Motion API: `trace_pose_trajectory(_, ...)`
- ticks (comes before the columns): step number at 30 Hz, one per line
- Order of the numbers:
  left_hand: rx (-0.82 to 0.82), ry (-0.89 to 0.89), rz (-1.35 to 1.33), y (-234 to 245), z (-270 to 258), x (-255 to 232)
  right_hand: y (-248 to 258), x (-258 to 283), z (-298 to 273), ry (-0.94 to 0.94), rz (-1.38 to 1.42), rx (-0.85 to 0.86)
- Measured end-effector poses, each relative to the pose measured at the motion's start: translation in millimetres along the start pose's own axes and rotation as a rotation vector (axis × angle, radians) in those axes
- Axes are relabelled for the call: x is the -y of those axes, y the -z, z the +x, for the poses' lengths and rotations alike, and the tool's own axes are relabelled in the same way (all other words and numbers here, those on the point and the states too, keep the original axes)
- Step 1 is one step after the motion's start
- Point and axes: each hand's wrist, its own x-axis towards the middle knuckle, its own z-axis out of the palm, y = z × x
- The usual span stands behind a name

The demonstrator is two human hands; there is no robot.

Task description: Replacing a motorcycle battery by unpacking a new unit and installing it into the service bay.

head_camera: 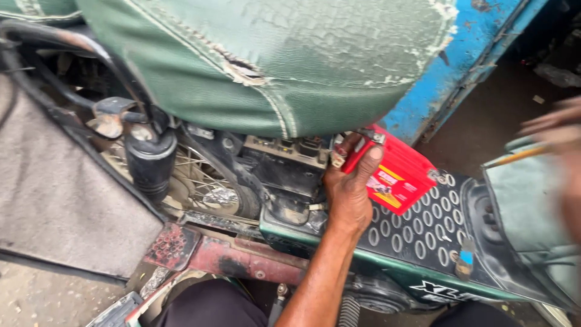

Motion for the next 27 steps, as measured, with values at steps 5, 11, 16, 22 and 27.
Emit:
trace_pose_trajectory(5,0.02,0.043,-0.051,-3,-2,-6,-86,8,-26,-0.096,-0.061,-0.028)
trace_pose_trajectory(11,0.032,0.041,-0.036,3,-5,-1,-110,-39,-59,-0.095,-0.286,0.051)
trace_pose_trajectory(16,-0.021,0.069,-0.057,-3,-2,-4,-113,-41,-69,-0.073,-0.454,0.282)
trace_pose_trajectory(22,0.035,-0.011,0.048,13,-2,10,-100,-30,-46,-0.323,-0.167,0.301)
trace_pose_trajectory(27,0.015,0.08,0.015,6,-4,3,-99,-7,-16,-0.411,0.467,0.272)
